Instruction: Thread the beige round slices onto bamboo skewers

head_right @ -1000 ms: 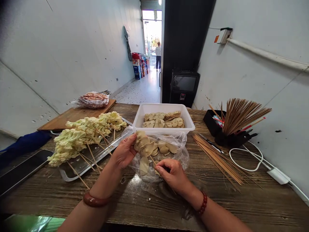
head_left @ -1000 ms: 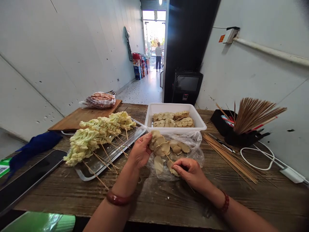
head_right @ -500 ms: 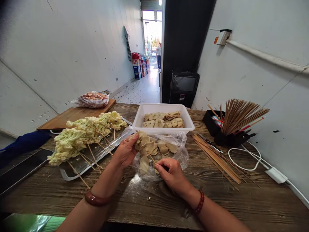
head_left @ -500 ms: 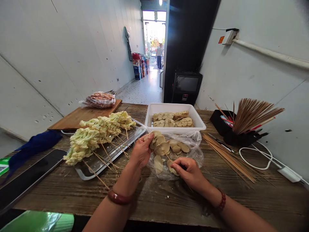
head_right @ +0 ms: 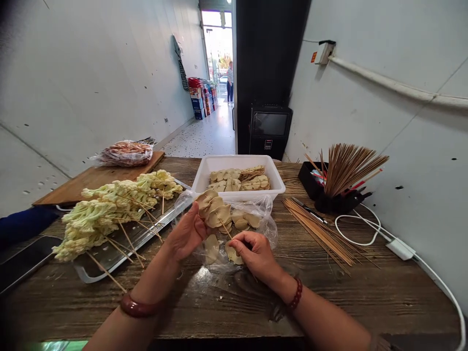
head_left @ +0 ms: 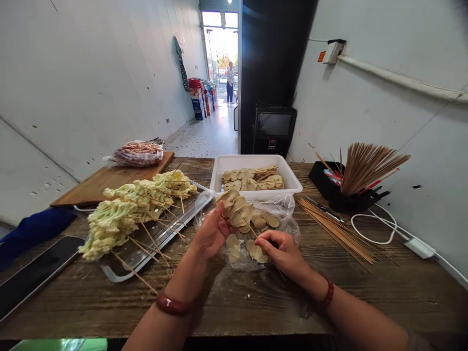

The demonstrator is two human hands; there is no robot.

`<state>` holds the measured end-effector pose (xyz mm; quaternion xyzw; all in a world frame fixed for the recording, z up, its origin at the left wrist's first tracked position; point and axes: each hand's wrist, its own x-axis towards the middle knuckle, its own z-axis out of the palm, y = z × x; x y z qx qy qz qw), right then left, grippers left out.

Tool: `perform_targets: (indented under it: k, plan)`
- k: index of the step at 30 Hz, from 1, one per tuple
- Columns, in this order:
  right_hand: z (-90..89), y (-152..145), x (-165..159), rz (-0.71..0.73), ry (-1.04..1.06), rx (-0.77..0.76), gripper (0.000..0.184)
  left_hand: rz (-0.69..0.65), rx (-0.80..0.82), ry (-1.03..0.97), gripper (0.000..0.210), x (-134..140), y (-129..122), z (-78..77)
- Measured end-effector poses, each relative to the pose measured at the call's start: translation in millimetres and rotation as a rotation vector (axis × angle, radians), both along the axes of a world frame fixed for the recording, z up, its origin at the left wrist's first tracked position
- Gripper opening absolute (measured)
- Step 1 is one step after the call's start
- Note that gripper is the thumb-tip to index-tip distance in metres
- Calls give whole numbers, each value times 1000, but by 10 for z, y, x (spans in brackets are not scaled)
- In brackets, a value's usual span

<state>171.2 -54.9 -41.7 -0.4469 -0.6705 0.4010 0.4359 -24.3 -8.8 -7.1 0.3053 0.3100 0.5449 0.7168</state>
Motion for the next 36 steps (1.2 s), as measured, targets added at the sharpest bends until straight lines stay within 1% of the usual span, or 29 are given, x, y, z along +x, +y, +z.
perform_targets:
  k: [2,4,11,16,22,27,31,33,36]
  plan:
    - [-8,12,-7,-9,12,5,28,-49,4,16,39,40,-20,-20]
    - [-16,22,-19,-13,12,24,28,-62,17,27,35,78,-36,-36]
    - [-17,35,-59,10,-40,69,23,86,31,32,24,129,-30,-46]
    - [-15,46,-74,-1,-47,69,21,110,21,37,29,143,-18,-50]
    - [31,14,-118,32,-48,53,20,149,50,67,26,153,-6,-95]
    - [97,30,-142,68,-24,-4,22,131,26,62,30,139,-23,-51]
    - [140,95,-175,134,12,-46,21,121,28,57,32,102,-29,-3]
    - [146,119,-210,138,24,-51,21,131,23,57,30,77,-26,5]
    - [117,125,-264,105,12,-29,21,152,33,65,27,53,-20,-2]
